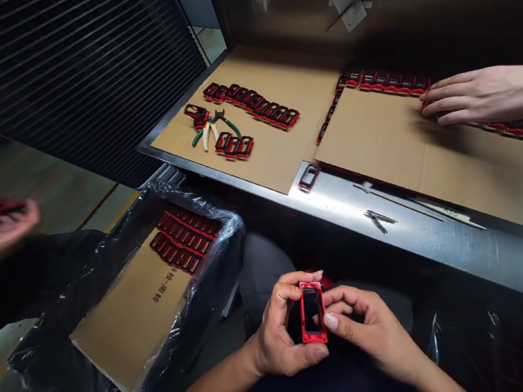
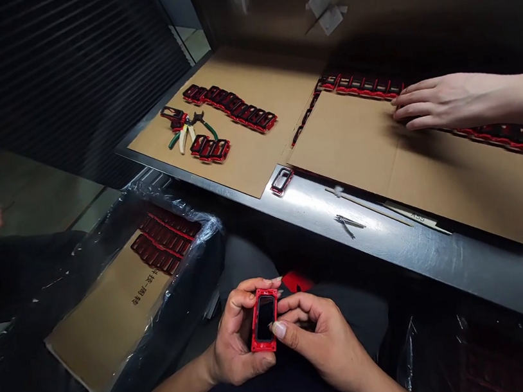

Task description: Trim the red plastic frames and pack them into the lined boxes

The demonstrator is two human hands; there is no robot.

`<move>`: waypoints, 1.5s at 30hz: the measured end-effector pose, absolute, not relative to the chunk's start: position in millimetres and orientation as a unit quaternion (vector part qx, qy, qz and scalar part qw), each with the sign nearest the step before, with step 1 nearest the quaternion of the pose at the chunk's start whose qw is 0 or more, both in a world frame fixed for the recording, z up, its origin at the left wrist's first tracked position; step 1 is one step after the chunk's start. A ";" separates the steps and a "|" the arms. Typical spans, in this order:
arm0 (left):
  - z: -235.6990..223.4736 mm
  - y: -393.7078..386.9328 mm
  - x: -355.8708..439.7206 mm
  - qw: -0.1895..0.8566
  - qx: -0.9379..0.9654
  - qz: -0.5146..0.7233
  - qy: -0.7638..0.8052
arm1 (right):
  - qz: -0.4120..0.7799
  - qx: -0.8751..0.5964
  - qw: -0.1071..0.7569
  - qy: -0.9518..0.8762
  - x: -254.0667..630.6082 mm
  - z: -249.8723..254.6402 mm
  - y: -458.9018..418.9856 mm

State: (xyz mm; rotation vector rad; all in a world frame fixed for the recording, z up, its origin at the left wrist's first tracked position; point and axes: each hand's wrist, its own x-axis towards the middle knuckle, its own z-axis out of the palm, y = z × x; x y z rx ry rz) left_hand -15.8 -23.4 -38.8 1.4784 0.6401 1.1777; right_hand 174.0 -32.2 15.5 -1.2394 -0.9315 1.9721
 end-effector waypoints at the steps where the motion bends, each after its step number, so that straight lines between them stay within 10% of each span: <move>1: -39.0 -23.4 -16.0 0.542 0.624 0.495 0.270 | 0.745 -0.471 0.312 -0.354 174.0 16.0 -32.2; 45: -33.1 -5.9 -15.4 0.454 0.746 0.370 0.317 | 0.819 -0.383 0.402 -0.144 162.3 -19.6 -38.0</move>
